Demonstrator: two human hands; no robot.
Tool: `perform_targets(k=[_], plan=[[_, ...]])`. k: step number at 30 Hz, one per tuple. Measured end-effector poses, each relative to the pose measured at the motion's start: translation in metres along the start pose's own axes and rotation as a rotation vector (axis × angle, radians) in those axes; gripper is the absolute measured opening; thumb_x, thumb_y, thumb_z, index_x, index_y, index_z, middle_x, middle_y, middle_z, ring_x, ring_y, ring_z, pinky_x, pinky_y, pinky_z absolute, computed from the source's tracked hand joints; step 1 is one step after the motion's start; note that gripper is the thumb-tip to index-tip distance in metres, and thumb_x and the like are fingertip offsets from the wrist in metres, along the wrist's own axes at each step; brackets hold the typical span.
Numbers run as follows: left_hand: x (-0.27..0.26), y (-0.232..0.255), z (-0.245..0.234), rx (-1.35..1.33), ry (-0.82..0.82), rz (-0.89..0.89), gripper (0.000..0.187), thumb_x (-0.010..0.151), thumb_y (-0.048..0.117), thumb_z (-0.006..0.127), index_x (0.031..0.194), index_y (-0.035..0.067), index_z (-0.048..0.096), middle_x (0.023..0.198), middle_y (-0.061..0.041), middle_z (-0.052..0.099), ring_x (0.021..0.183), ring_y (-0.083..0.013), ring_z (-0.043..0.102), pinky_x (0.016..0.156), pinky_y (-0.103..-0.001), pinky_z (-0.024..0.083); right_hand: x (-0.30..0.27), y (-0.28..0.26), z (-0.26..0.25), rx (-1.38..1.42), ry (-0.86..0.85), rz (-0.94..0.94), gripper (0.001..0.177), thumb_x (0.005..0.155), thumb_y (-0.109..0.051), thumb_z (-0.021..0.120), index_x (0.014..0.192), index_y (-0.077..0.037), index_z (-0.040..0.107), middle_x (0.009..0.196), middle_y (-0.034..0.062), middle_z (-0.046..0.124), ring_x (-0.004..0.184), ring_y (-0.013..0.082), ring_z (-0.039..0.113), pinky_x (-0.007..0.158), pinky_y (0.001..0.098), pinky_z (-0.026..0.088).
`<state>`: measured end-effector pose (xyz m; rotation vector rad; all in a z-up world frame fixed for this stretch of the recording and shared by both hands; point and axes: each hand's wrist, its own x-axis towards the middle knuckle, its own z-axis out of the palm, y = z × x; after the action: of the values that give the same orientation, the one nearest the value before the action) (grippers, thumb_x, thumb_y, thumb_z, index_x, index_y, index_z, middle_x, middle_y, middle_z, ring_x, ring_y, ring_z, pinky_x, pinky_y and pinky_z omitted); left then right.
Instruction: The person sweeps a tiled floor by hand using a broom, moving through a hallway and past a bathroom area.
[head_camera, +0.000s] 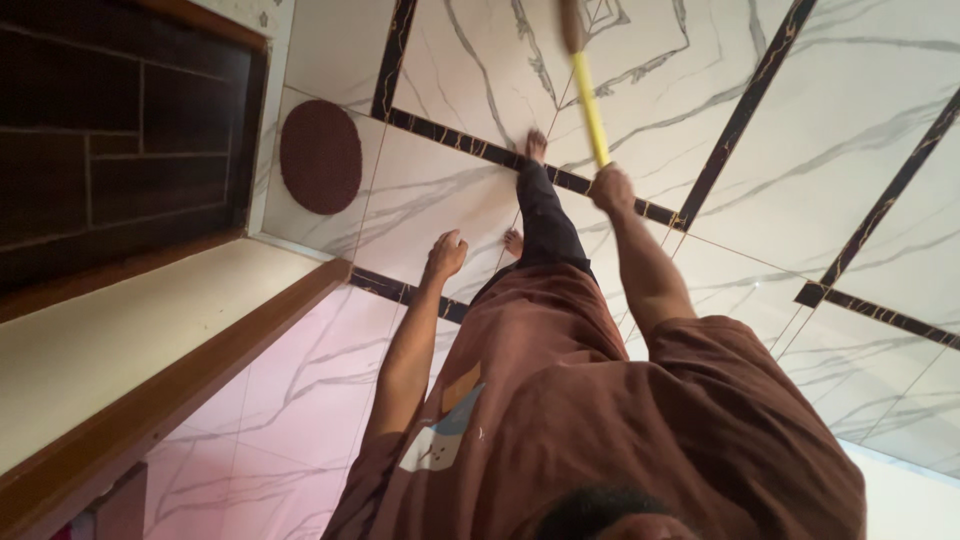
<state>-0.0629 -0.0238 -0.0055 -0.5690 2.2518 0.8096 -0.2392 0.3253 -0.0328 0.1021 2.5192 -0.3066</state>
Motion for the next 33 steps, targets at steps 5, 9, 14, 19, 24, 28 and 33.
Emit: perform_targets(k=[5, 9, 14, 19, 24, 28, 33], plan=[[0.037, 0.030, -0.022, 0.014, 0.074, 0.070, 0.054, 0.097, 0.034, 0.051, 0.141, 0.004, 0.056, 0.149, -0.021, 0.054, 0.139, -0.0372, 0.049, 0.116, -0.047, 0.039, -0.017, -0.064, 0.029, -0.049, -0.142, -0.265, 0.031, 0.091, -0.019, 0.062, 0.113, 0.002, 0.059, 0.094, 0.0244, 0.074, 0.088, 0.0404, 0.074, 0.073, 0.0504, 0.060], [0.061, 0.054, -0.049, -0.010, 0.140, 0.167, 0.053, 0.097, 0.035, 0.054, 0.139, 0.001, 0.057, 0.145, -0.022, 0.056, 0.137, -0.0380, 0.051, 0.115, -0.048, 0.039, 0.001, -0.093, 0.018, -0.197, -0.101, -0.534, 0.023, 0.102, -0.020, 0.054, 0.106, -0.001, 0.066, 0.094, 0.0216, 0.075, 0.086, 0.0381, 0.076, 0.071, 0.0493, 0.061], [0.092, 0.077, -0.092, 0.018, 0.137, 0.142, 0.052, 0.096, 0.034, 0.055, 0.137, 0.003, 0.059, 0.144, -0.021, 0.057, 0.136, -0.0373, 0.052, 0.115, -0.047, 0.040, 0.062, -0.061, -0.034, -0.380, -0.201, -0.474, 0.028, 0.094, -0.014, 0.055, 0.117, -0.005, 0.070, 0.099, 0.0172, 0.077, 0.090, 0.0356, 0.077, 0.073, 0.0485, 0.063], [0.130, 0.095, -0.123, 0.100, 0.063, 0.087, 0.048, 0.098, 0.031, 0.051, 0.136, 0.004, 0.061, 0.144, -0.020, 0.058, 0.136, -0.0371, 0.052, 0.115, -0.047, 0.041, 0.134, -0.016, -0.109, -0.061, -0.095, 0.102, 0.037, 0.106, -0.023, 0.045, 0.135, -0.003, 0.057, 0.122, 0.0290, 0.067, 0.110, 0.0434, 0.067, 0.089, 0.0546, 0.055], [0.167, 0.116, -0.141, 0.080, 0.056, 0.119, 0.049, 0.099, 0.030, 0.051, 0.139, 0.003, 0.059, 0.146, -0.020, 0.056, 0.137, -0.0369, 0.051, 0.115, -0.046, 0.040, 0.173, -0.025, -0.139, 0.204, 0.138, 0.132, 0.047, 0.105, -0.027, 0.049, 0.140, 0.004, 0.048, 0.109, 0.0329, 0.067, 0.099, 0.0478, 0.068, 0.081, 0.0553, 0.057], [0.180, 0.133, -0.144, 0.067, 0.048, 0.188, 0.049, 0.097, 0.031, 0.054, 0.138, 0.003, 0.059, 0.145, -0.019, 0.056, 0.136, -0.0360, 0.051, 0.114, -0.046, 0.040, 0.165, -0.066, -0.118, 0.151, -0.016, 0.053, 0.052, 0.109, -0.029, 0.045, 0.151, 0.001, 0.038, 0.091, 0.0297, 0.069, 0.081, 0.0478, 0.070, 0.066, 0.0591, 0.058], [0.195, 0.135, -0.155, 0.074, 0.024, 0.224, 0.048, 0.098, 0.031, 0.054, 0.137, 0.005, 0.061, 0.145, -0.017, 0.059, 0.136, -0.0349, 0.054, 0.115, -0.044, 0.042, 0.143, -0.153, -0.068, 0.002, -0.223, -0.208, 0.056, 0.101, -0.018, 0.049, 0.152, 0.000, 0.038, 0.103, 0.0284, 0.073, 0.094, 0.0430, 0.073, 0.080, 0.0532, 0.059]])
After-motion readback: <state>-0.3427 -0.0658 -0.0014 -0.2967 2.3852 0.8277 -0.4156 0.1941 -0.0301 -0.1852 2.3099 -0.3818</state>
